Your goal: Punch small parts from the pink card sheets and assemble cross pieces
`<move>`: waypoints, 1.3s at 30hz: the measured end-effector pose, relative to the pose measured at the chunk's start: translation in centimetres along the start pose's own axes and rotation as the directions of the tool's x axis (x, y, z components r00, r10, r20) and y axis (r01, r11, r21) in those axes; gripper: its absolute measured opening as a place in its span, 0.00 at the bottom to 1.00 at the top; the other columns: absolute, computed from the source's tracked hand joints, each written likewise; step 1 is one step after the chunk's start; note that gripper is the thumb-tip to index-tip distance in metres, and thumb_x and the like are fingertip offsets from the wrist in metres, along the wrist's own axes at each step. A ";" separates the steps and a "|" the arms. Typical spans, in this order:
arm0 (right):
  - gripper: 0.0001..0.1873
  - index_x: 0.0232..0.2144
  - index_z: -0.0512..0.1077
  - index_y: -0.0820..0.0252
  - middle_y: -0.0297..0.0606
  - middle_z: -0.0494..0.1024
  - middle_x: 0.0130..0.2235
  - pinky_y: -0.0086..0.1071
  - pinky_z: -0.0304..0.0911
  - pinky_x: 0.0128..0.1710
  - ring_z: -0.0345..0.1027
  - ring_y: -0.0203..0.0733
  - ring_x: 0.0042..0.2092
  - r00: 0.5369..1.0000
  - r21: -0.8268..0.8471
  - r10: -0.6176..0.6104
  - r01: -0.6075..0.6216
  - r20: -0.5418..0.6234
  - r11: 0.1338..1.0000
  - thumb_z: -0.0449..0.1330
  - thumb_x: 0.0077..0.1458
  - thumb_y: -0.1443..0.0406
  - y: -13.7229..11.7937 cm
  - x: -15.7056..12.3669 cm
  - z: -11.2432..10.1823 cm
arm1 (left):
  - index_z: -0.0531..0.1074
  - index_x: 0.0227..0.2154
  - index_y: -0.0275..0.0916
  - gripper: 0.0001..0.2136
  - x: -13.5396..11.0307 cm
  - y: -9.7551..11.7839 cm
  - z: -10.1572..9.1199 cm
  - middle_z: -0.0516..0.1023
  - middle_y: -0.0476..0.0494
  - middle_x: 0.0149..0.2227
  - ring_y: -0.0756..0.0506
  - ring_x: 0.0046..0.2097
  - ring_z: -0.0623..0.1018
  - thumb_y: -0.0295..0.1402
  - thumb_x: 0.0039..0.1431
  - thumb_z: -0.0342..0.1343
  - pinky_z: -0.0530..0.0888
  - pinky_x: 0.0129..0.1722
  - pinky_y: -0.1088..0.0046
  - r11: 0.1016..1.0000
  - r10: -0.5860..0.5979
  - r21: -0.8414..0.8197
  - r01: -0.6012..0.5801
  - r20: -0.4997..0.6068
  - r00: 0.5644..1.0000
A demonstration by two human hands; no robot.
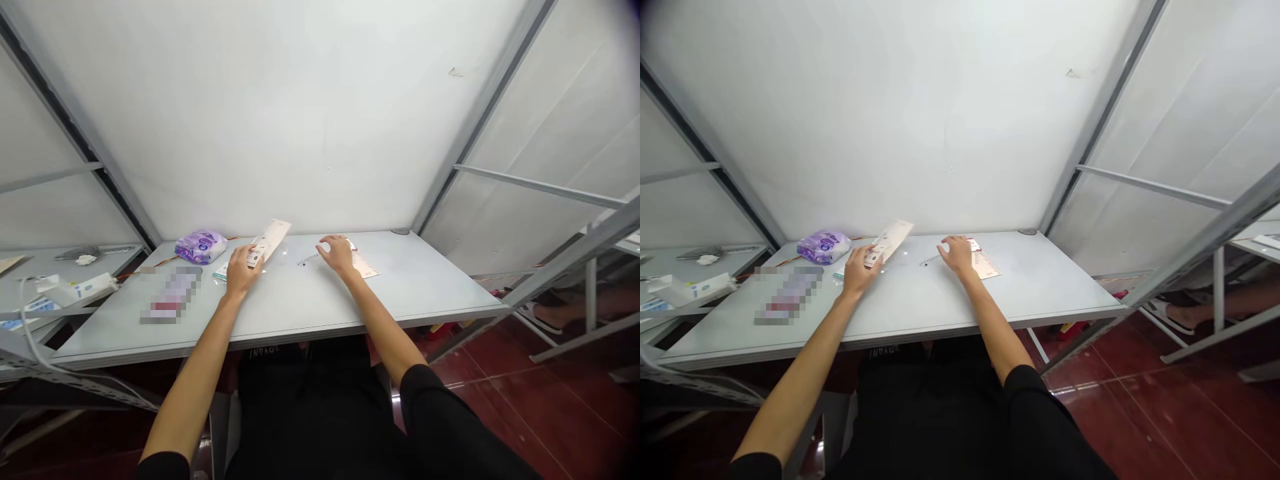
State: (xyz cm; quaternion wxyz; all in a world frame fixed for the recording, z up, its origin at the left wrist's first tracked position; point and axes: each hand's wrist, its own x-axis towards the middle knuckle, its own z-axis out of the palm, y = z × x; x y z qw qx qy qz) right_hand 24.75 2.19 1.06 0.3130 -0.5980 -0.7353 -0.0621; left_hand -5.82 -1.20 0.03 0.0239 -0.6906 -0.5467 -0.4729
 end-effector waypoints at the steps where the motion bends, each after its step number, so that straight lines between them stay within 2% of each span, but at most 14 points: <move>1: 0.21 0.54 0.76 0.58 0.50 0.76 0.57 0.47 0.61 0.57 0.66 0.57 0.59 0.990 -0.084 0.135 -0.131 0.035 0.988 0.62 0.63 0.54 1.7 -0.3 -0.9 | 0.74 0.54 0.39 0.20 0.0 -0.3 -0.2 0.75 0.35 0.55 0.35 0.57 0.74 0.40 0.61 0.57 0.69 0.60 0.57 0.998 -0.021 0.066 0.022 -0.027 0.999; 3: 0.31 0.58 0.73 0.63 0.56 0.74 0.58 0.48 0.61 0.55 0.64 0.61 0.59 0.926 -0.226 0.324 -0.279 0.193 0.933 0.62 0.60 0.50 4.6 -1.0 -2.2 | 0.76 0.53 0.38 0.19 0.0 -0.9 -0.4 0.73 0.32 0.57 0.32 0.58 0.72 0.37 0.59 0.58 0.67 0.61 0.52 0.973 -0.102 0.207 0.106 -0.027 0.994; 4: 0.30 0.56 0.74 0.66 0.57 0.75 0.55 0.47 0.63 0.53 0.66 0.62 0.57 0.909 -0.243 0.350 -0.295 0.228 0.924 0.60 0.61 0.50 5.6 -1.2 -2.7 | 0.76 0.52 0.38 0.19 0.0 -1.3 -0.4 0.73 0.31 0.58 0.30 0.59 0.71 0.36 0.58 0.59 0.65 0.62 0.48 0.951 -0.155 0.271 0.150 -0.004 0.988; 7: 0.22 0.53 0.76 0.62 0.54 0.77 0.51 0.40 0.65 0.47 0.72 0.55 0.51 0.886 -0.288 0.342 -0.254 0.314 0.923 0.60 0.61 0.58 6.6 -1.0 -3.4 | 0.77 0.49 0.38 0.17 -0.2 -2.3 -0.1 0.72 0.27 0.58 0.28 0.62 0.69 0.33 0.56 0.60 0.59 0.64 0.39 0.894 -0.271 0.391 0.218 0.087 0.959; 10: 0.18 0.51 0.78 0.60 0.54 0.78 0.50 0.37 0.65 0.42 0.74 0.54 0.47 0.863 -0.357 0.316 -0.173 0.395 0.918 0.62 0.58 0.64 6.0 0.0 -4.2 | 0.77 0.51 0.38 0.18 -0.3 -2.7 0.2 0.72 0.28 0.59 0.29 0.61 0.70 0.33 0.58 0.59 0.56 0.65 0.39 0.902 -0.228 0.397 0.170 0.102 0.968; 15: 0.17 0.49 0.79 0.60 0.52 0.81 0.48 0.38 0.63 0.46 0.75 0.50 0.48 0.931 -0.363 0.227 -0.114 0.287 0.925 0.52 0.66 0.70 4.4 0.9 -5.5 | 0.75 0.52 0.38 0.18 -0.2 -1.8 0.3 0.71 0.32 0.58 0.33 0.59 0.72 0.32 0.58 0.56 0.65 0.64 0.50 0.977 -0.023 0.212 0.016 0.030 0.999; 18: 0.22 0.51 0.79 0.56 0.46 0.82 0.51 0.41 0.59 0.56 0.73 0.48 0.52 0.990 -0.265 -0.027 0.063 0.137 0.962 0.50 0.65 0.74 2.2 0.5 -4.7 | 0.75 0.52 0.39 0.17 0.4 -0.5 0.4 0.72 0.35 0.56 0.37 0.58 0.74 0.34 0.61 0.54 0.69 0.63 0.58 0.995 0.103 0.019 -0.103 -0.015 0.995; 21: 0.23 0.50 0.80 0.52 0.40 0.82 0.53 0.46 0.53 0.64 0.70 0.48 0.59 0.957 -0.125 -0.289 0.290 0.024 0.949 0.51 0.65 0.75 -1.5 0.0 -2.5 | 0.74 0.54 0.41 0.19 1.7 0.9 0.9 0.73 0.37 0.56 0.39 0.60 0.73 0.40 0.64 0.53 0.70 0.62 0.59 0.983 0.152 -0.109 -0.146 0.043 0.988; 25: 0.21 0.49 0.81 0.47 0.35 0.81 0.55 0.47 0.54 0.65 0.70 0.45 0.61 0.857 0.059 -0.515 0.514 0.001 0.856 0.54 0.67 0.73 -5.6 -0.1 1.4 | 0.70 0.60 0.42 0.27 2.6 1.8 2.0 0.74 0.38 0.60 0.38 0.58 0.75 0.48 0.61 0.57 0.74 0.58 0.58 0.967 0.142 -0.249 -0.058 0.335 0.931; 29: 0.20 0.48 0.81 0.47 0.36 0.81 0.55 0.44 0.57 0.64 0.71 0.44 0.60 0.857 0.121 -0.515 0.510 0.012 0.852 0.57 0.65 0.74 -6.3 -0.1 4.2 | 0.71 0.59 0.42 0.26 1.2 1.3 2.6 0.74 0.38 0.60 0.37 0.60 0.75 0.46 0.60 0.57 0.70 0.63 0.55 0.956 0.206 -0.279 -0.095 0.404 0.891; 32: 0.18 0.48 0.81 0.48 0.37 0.81 0.56 0.45 0.56 0.66 0.70 0.45 0.61 0.860 0.119 -0.511 0.506 0.009 0.854 0.58 0.64 0.73 -5.5 -0.4 4.5 | 0.72 0.58 0.42 0.24 0.2 1.3 2.6 0.75 0.39 0.59 0.38 0.61 0.73 0.44 0.60 0.59 0.67 0.66 0.56 0.950 0.267 -0.259 -0.173 0.391 0.881; 35: 0.16 0.52 0.78 0.51 0.42 0.76 0.60 0.46 0.54 0.67 0.66 0.48 0.64 0.866 0.122 -0.498 0.500 -0.048 0.857 0.61 0.64 0.68 -4.3 -1.0 3.7 | 0.74 0.56 0.43 0.22 0.1 1.5 2.5 0.74 0.40 0.59 0.39 0.62 0.72 0.42 0.60 0.58 0.66 0.66 0.58 0.964 0.233 -0.202 -0.174 0.322 0.918; 37: 0.22 0.56 0.76 0.54 0.48 0.74 0.61 0.47 0.58 0.63 0.66 0.52 0.62 0.900 0.135 -0.429 0.436 -0.079 0.890 0.67 0.60 0.61 -3.1 -1.4 2.9 | 0.75 0.55 0.43 0.21 0.2 1.4 2.5 0.73 0.40 0.60 0.38 0.62 0.72 0.43 0.60 0.58 0.65 0.67 0.58 0.979 0.166 -0.156 -0.128 0.266 0.949; 39: 0.23 0.54 0.77 0.57 0.50 0.75 0.56 0.47 0.63 0.59 0.69 0.53 0.58 0.944 0.141 -0.325 0.329 -0.053 0.934 0.70 0.57 0.57 -1.6 -1.8 2.4 | 0.76 0.53 0.44 0.21 0.4 1.2 2.5 0.73 0.40 0.60 0.38 0.62 0.72 0.44 0.60 0.58 0.66 0.66 0.58 0.990 0.093 -0.122 -0.065 0.231 0.968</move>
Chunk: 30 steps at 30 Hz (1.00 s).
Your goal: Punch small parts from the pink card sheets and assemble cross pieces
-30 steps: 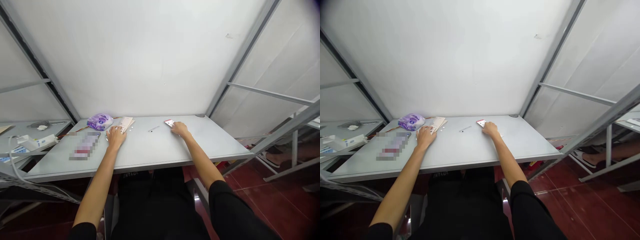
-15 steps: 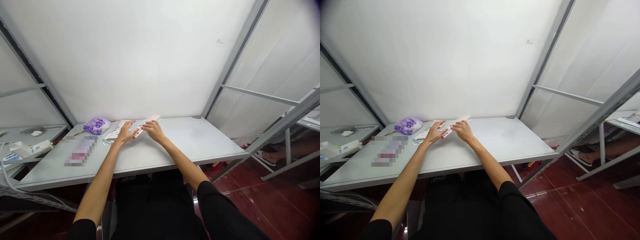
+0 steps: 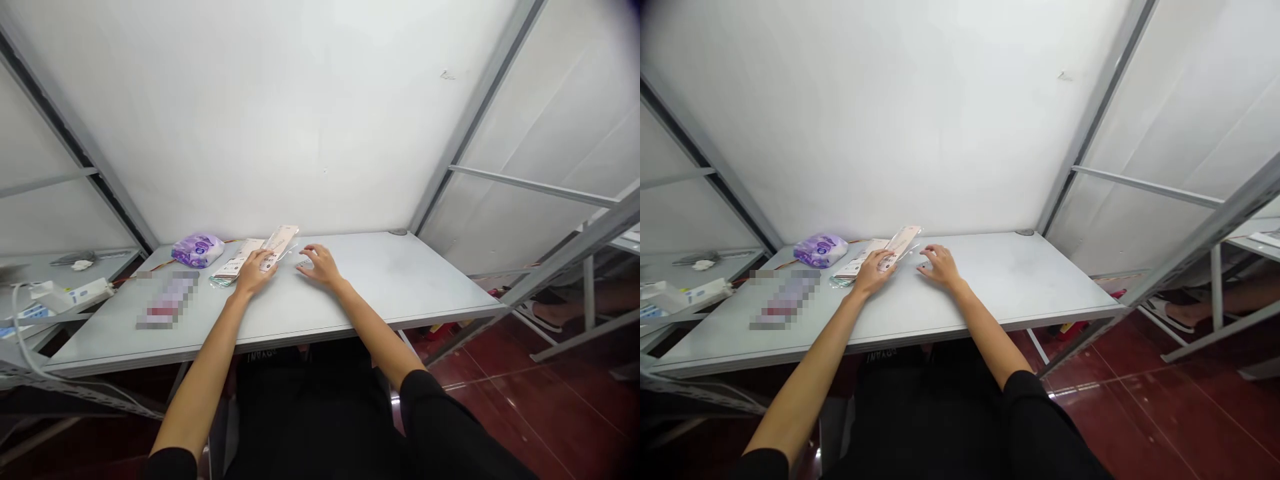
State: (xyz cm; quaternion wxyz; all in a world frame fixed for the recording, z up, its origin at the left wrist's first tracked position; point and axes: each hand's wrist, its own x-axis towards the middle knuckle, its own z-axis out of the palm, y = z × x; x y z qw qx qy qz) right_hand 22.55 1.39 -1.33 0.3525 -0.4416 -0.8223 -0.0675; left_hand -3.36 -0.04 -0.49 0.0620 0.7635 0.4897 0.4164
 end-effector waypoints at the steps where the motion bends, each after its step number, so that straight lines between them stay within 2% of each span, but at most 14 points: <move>1: 0.22 0.51 0.79 0.57 0.48 0.76 0.53 0.47 0.64 0.57 0.70 0.52 0.54 0.998 0.009 0.034 -0.035 0.052 0.999 0.71 0.56 0.55 0.7 -0.4 -0.3 | 0.76 0.53 0.44 0.20 0.0 -0.1 0.0 0.73 0.40 0.60 0.38 0.62 0.73 0.45 0.60 0.58 0.66 0.66 0.58 1.000 -0.025 0.005 0.025 -0.009 1.000; 3: 0.20 0.47 0.81 0.55 0.44 0.77 0.48 0.44 0.67 0.54 0.72 0.49 0.50 0.982 0.063 0.081 -0.092 0.169 0.994 0.71 0.55 0.53 1.9 -1.0 -0.5 | 0.77 0.53 0.44 0.20 0.0 -0.3 0.0 0.73 0.40 0.60 0.37 0.61 0.73 0.45 0.60 0.58 0.66 0.66 0.56 0.999 -0.052 0.013 0.052 -0.009 0.999; 5: 0.14 0.42 0.82 0.55 0.41 0.77 0.45 0.39 0.68 0.51 0.72 0.45 0.47 0.966 0.136 0.113 -0.147 0.234 0.980 0.70 0.57 0.56 2.7 -1.2 -0.6 | 0.77 0.53 0.45 0.20 -0.1 -0.3 0.1 0.73 0.40 0.60 0.37 0.62 0.72 0.45 0.61 0.57 0.65 0.66 0.55 0.998 -0.056 0.023 0.056 0.005 0.998; 8: 0.05 0.38 0.82 0.57 0.39 0.76 0.43 0.34 0.69 0.46 0.71 0.38 0.40 0.963 0.203 0.119 -0.170 0.242 0.964 0.67 0.60 0.63 3.0 -1.2 -0.3 | 0.77 0.53 0.44 0.21 -0.2 -0.2 0.3 0.73 0.40 0.60 0.37 0.63 0.72 0.46 0.61 0.57 0.65 0.66 0.56 0.997 -0.065 0.032 0.064 0.036 0.997; 13: 0.08 0.44 0.78 0.58 0.41 0.74 0.50 0.33 0.68 0.44 0.71 0.37 0.39 0.968 0.098 0.116 -0.140 0.222 0.985 0.60 0.66 0.64 2.3 -1.5 0.0 | 0.77 0.52 0.41 0.20 -0.2 -0.1 0.3 0.75 0.37 0.58 0.37 0.61 0.73 0.46 0.64 0.54 0.67 0.65 0.56 0.997 -0.074 0.028 0.072 0.062 0.995; 16: 0.10 0.46 0.76 0.58 0.43 0.74 0.50 0.35 0.69 0.45 0.72 0.39 0.40 0.977 0.076 0.163 -0.175 0.140 0.982 0.56 0.69 0.64 2.1 -1.6 -0.2 | 0.77 0.51 0.42 0.19 -0.1 0.1 0.1 0.78 0.39 0.56 0.37 0.59 0.75 0.46 0.65 0.52 0.68 0.63 0.56 0.998 -0.065 0.013 0.064 0.082 0.995; 19: 0.13 0.44 0.77 0.59 0.43 0.75 0.46 0.36 0.70 0.49 0.73 0.41 0.42 0.981 0.170 0.189 -0.180 -0.038 0.969 0.52 0.71 0.64 2.1 -1.2 -0.8 | 0.78 0.50 0.43 0.19 -0.2 0.3 -0.1 0.80 0.41 0.54 0.36 0.58 0.76 0.46 0.64 0.52 0.69 0.61 0.56 0.998 -0.067 0.020 0.066 0.107 0.992; 21: 0.15 0.44 0.77 0.59 0.45 0.76 0.45 0.37 0.70 0.50 0.74 0.43 0.44 0.966 0.220 0.194 -0.155 -0.171 0.963 0.51 0.71 0.63 1.9 -1.0 -1.2 | 0.78 0.50 0.43 0.19 -0.2 0.5 -0.1 0.81 0.41 0.54 0.36 0.57 0.77 0.47 0.64 0.53 0.71 0.60 0.56 0.997 -0.079 0.035 0.075 0.135 0.988; 23: 0.16 0.45 0.78 0.57 0.47 0.76 0.46 0.38 0.70 0.52 0.74 0.45 0.47 0.959 0.229 0.155 -0.100 -0.237 0.968 0.51 0.72 0.61 1.4 -0.8 -1.3 | 0.79 0.49 0.44 0.19 -0.3 0.7 -0.1 0.82 0.42 0.53 0.35 0.55 0.79 0.47 0.64 0.53 0.72 0.58 0.56 0.996 -0.087 0.039 0.082 0.160 0.983; 24: 0.16 0.45 0.79 0.57 0.46 0.77 0.47 0.38 0.70 0.52 0.74 0.45 0.48 0.967 0.227 0.116 -0.063 -0.228 0.972 0.51 0.72 0.60 1.0 -0.8 -1.2 | 0.79 0.49 0.45 0.19 -0.3 0.8 -0.1 0.82 0.42 0.52 0.36 0.54 0.79 0.47 0.64 0.52 0.73 0.57 0.57 0.996 -0.086 0.031 0.082 0.167 0.982; 27: 0.14 0.44 0.80 0.54 0.44 0.78 0.46 0.36 0.71 0.51 0.75 0.43 0.47 0.994 0.221 -0.026 0.048 -0.102 0.974 0.54 0.71 0.61 0.0 -0.7 -0.2 | 0.79 0.48 0.45 0.18 -0.4 1.1 0.0 0.83 0.44 0.50 0.37 0.52 0.80 0.47 0.65 0.50 0.74 0.55 0.59 0.997 -0.069 -0.027 0.074 0.160 0.985; 30: 0.13 0.44 0.81 0.55 0.43 0.79 0.45 0.34 0.72 0.48 0.75 0.41 0.44 0.995 0.196 -0.081 0.090 -0.051 0.976 0.56 0.70 0.61 -0.6 -0.8 0.7 | 0.79 0.48 0.45 0.19 -0.5 1.3 0.2 0.83 0.45 0.49 0.38 0.51 0.81 0.47 0.66 0.49 0.74 0.55 0.60 0.996 -0.047 -0.064 0.058 0.165 0.985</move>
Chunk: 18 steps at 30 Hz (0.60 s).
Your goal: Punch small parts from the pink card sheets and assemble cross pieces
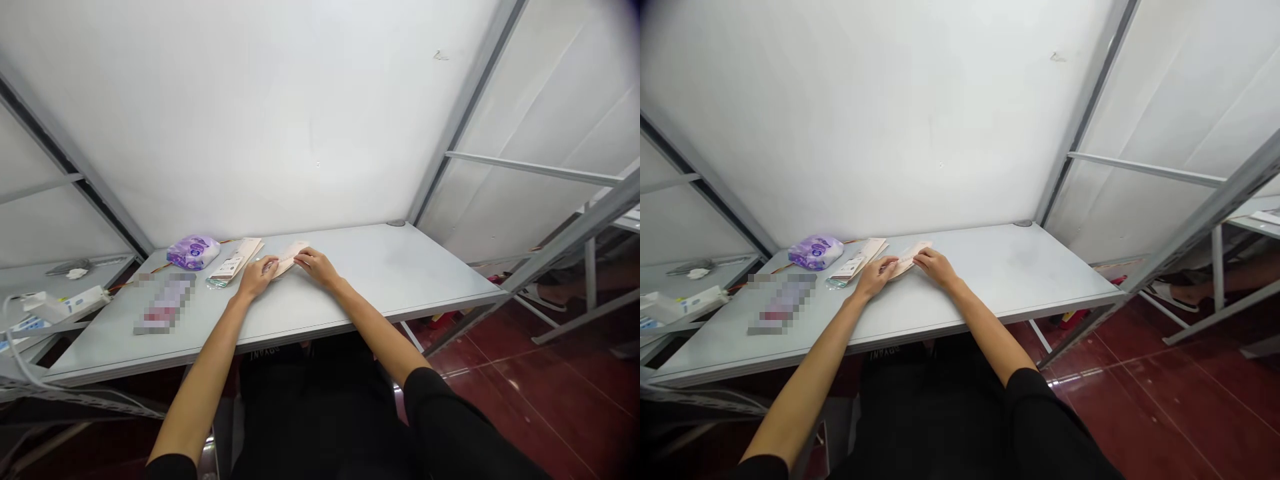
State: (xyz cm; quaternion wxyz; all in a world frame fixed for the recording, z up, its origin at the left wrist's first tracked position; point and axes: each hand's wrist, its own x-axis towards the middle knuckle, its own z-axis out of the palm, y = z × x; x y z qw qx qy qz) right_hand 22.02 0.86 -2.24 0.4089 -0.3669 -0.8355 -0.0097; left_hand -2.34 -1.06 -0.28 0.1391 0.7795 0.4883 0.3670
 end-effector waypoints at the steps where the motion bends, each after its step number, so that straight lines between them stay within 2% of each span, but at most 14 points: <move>1: 0.13 0.44 0.81 0.55 0.43 0.79 0.45 0.34 0.72 0.48 0.75 0.41 0.43 1.000 -0.006 -0.005 0.005 -0.009 1.000 0.56 0.70 0.61 0.0 0.0 0.1 | 0.79 0.48 0.45 0.19 0.0 0.0 0.1 0.83 0.45 0.49 0.38 0.51 0.81 0.47 0.66 0.49 0.74 0.55 0.60 1.000 0.005 -0.003 -0.005 0.008 1.000; 6: 0.14 0.44 0.82 0.56 0.45 0.80 0.46 0.34 0.71 0.51 0.76 0.42 0.46 0.995 0.003 0.019 -0.019 -0.099 1.000 0.56 0.70 0.61 0.1 0.0 -0.3 | 0.79 0.48 0.45 0.18 0.0 -0.1 0.3 0.84 0.45 0.49 0.38 0.51 0.81 0.47 0.65 0.51 0.75 0.54 0.60 1.000 0.008 -0.029 -0.007 0.022 1.000; 12: 0.10 0.43 0.83 0.52 0.41 0.84 0.46 0.40 0.70 0.53 0.75 0.45 0.49 0.996 -0.063 0.041 -0.036 0.075 0.997 0.60 0.67 0.63 -0.1 0.2 0.2 | 0.79 0.47 0.43 0.19 0.0 0.1 0.4 0.84 0.43 0.48 0.39 0.51 0.81 0.48 0.64 0.53 0.76 0.53 0.61 0.986 0.025 -0.168 -0.014 0.063 0.998; 14: 0.11 0.45 0.82 0.50 0.40 0.84 0.49 0.42 0.68 0.55 0.73 0.47 0.51 0.995 -0.101 0.028 -0.018 0.092 0.995 0.60 0.67 0.62 -0.5 0.2 0.2 | 0.79 0.46 0.42 0.19 -0.1 0.3 0.5 0.84 0.42 0.48 0.39 0.50 0.82 0.49 0.63 0.54 0.76 0.53 0.62 0.980 0.023 -0.198 -0.007 0.077 0.997; 16: 0.13 0.50 0.81 0.51 0.40 0.82 0.53 0.43 0.65 0.57 0.71 0.47 0.55 0.998 -0.117 0.003 0.004 0.062 0.993 0.58 0.69 0.61 -0.9 0.1 -0.1 | 0.79 0.46 0.42 0.19 -0.1 0.5 0.6 0.84 0.42 0.48 0.39 0.50 0.82 0.50 0.63 0.54 0.77 0.52 0.62 0.978 0.015 -0.209 -0.001 0.063 0.998; 18: 0.15 0.52 0.79 0.53 0.41 0.80 0.56 0.44 0.63 0.58 0.69 0.48 0.58 1.000 -0.128 -0.003 0.002 -0.003 0.992 0.56 0.70 0.61 -1.4 0.1 -0.4 | 0.79 0.46 0.42 0.19 0.1 0.7 0.3 0.84 0.43 0.48 0.39 0.50 0.81 0.50 0.63 0.54 0.76 0.52 0.62 0.987 0.006 -0.163 -0.005 0.003 1.000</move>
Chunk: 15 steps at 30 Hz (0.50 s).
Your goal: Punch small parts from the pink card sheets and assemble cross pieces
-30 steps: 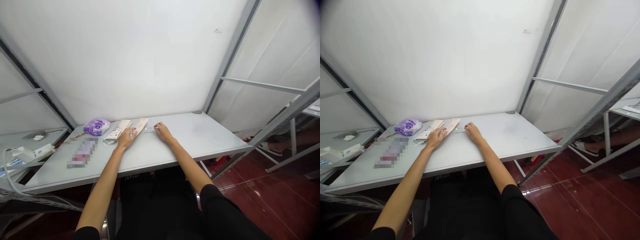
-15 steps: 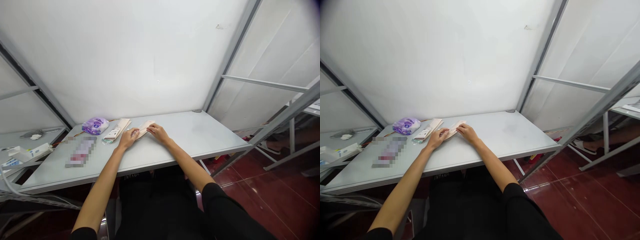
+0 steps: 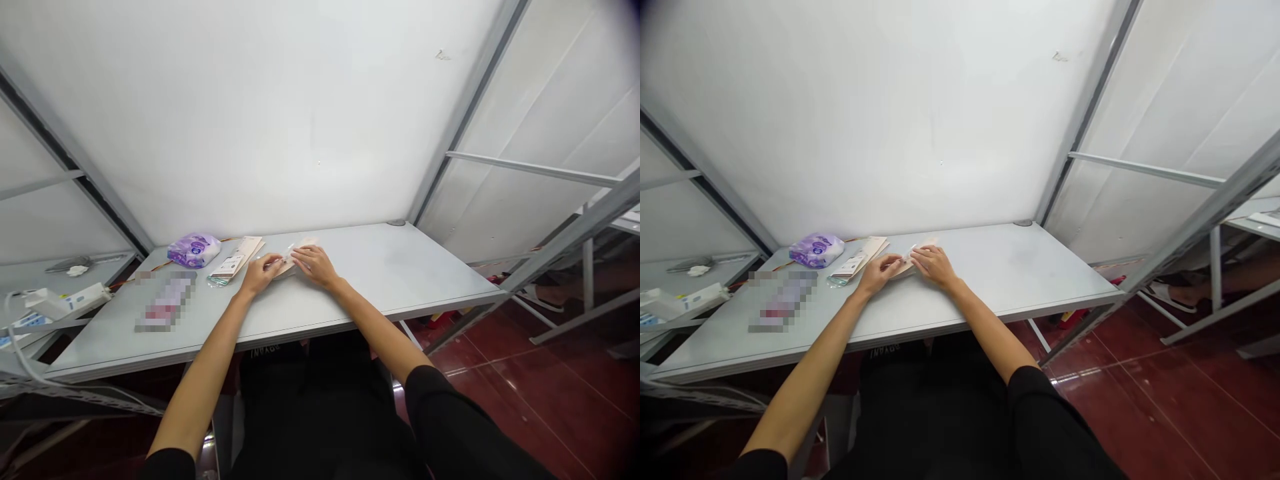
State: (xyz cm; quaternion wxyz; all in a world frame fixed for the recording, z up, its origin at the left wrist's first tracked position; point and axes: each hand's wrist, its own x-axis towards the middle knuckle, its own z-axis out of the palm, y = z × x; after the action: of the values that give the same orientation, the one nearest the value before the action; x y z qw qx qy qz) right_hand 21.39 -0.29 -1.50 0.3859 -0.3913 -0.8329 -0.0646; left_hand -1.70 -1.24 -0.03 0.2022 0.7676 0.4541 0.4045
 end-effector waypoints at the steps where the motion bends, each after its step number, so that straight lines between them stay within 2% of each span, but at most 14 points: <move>1: 0.15 0.52 0.79 0.53 0.42 0.79 0.57 0.44 0.62 0.59 0.69 0.48 0.59 0.999 -0.006 0.013 -0.013 -0.032 1.000 0.55 0.70 0.61 -0.2 0.0 -0.2 | 0.79 0.46 0.43 0.19 0.2 0.1 -0.3 0.84 0.43 0.47 0.39 0.50 0.81 0.50 0.63 0.55 0.75 0.53 0.62 0.999 0.000 0.053 0.003 -0.053 0.999; 3: 0.16 0.52 0.79 0.54 0.43 0.77 0.59 0.43 0.61 0.59 0.68 0.48 0.59 0.996 -0.018 0.056 -0.057 -0.069 0.998 0.53 0.71 0.61 -0.3 0.0 -0.4 | 0.79 0.46 0.43 0.18 0.6 0.0 -1.5 0.84 0.43 0.48 0.37 0.50 0.81 0.49 0.61 0.57 0.74 0.55 0.61 0.980 -0.009 0.195 0.045 -0.183 0.983; 4: 0.16 0.52 0.78 0.54 0.44 0.76 0.60 0.43 0.61 0.60 0.68 0.48 0.60 0.995 -0.025 0.080 -0.082 -0.060 0.996 0.53 0.71 0.60 -0.3 -0.1 -0.5 | 0.79 0.47 0.43 0.18 0.8 -0.2 -2.2 0.83 0.43 0.49 0.37 0.51 0.80 0.48 0.61 0.57 0.73 0.56 0.61 0.960 -0.020 0.267 0.088 -0.247 0.969; 6: 0.17 0.53 0.77 0.55 0.45 0.76 0.60 0.43 0.61 0.60 0.67 0.48 0.60 0.990 -0.050 0.140 -0.139 0.012 0.989 0.53 0.71 0.59 -0.1 -0.3 -0.3 | 0.78 0.48 0.43 0.18 1.1 -1.1 -4.0 0.82 0.41 0.52 0.35 0.53 0.79 0.46 0.60 0.57 0.72 0.56 0.60 0.901 -0.061 0.395 0.178 -0.291 0.955; 9: 0.20 0.57 0.74 0.56 0.47 0.73 0.62 0.47 0.58 0.63 0.64 0.52 0.63 0.952 -0.139 0.246 -0.222 0.181 0.965 0.55 0.69 0.55 0.4 -0.6 0.2 | 0.76 0.50 0.42 0.18 0.8 -2.8 -6.2 0.78 0.37 0.56 0.34 0.57 0.76 0.42 0.60 0.55 0.70 0.58 0.57 0.777 -0.179 0.566 0.276 -0.222 0.958; 12: 0.25 0.60 0.72 0.55 0.49 0.68 0.66 0.51 0.52 0.67 0.57 0.56 0.68 0.892 -0.217 0.329 -0.271 0.308 0.938 0.56 0.67 0.50 0.5 -0.8 0.4 | 0.74 0.52 0.40 0.19 0.5 -3.7 -6.8 0.75 0.32 0.59 0.31 0.61 0.72 0.40 0.60 0.55 0.66 0.61 0.49 0.667 -0.334 0.661 0.345 -0.149 0.931; 13: 0.27 0.61 0.71 0.54 0.49 0.66 0.67 0.53 0.50 0.68 0.55 0.57 0.69 0.875 -0.227 0.346 -0.281 0.340 0.933 0.55 0.67 0.48 0.4 -0.7 0.4 | 0.74 0.53 0.40 0.19 0.5 -3.6 -6.5 0.73 0.32 0.61 0.30 0.63 0.70 0.40 0.60 0.55 0.64 0.62 0.46 0.651 -0.340 0.673 0.351 -0.154 0.928; 15: 0.31 0.63 0.69 0.53 0.49 0.62 0.70 0.56 0.45 0.69 0.50 0.59 0.72 0.845 -0.232 0.366 -0.295 0.389 0.927 0.53 0.67 0.45 0.5 -0.7 0.0 | 0.73 0.55 0.39 0.22 1.0 -2.6 -5.2 0.71 0.30 0.63 0.29 0.67 0.64 0.44 0.62 0.55 0.58 0.65 0.42 0.665 -0.244 0.682 0.304 -0.186 0.952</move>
State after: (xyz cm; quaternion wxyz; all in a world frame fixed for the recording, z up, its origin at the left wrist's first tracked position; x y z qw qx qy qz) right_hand 21.97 -0.39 -2.04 0.1668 -0.5641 -0.8084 0.0220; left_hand -7.05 0.66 1.74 -0.0651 0.6927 0.6912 0.1956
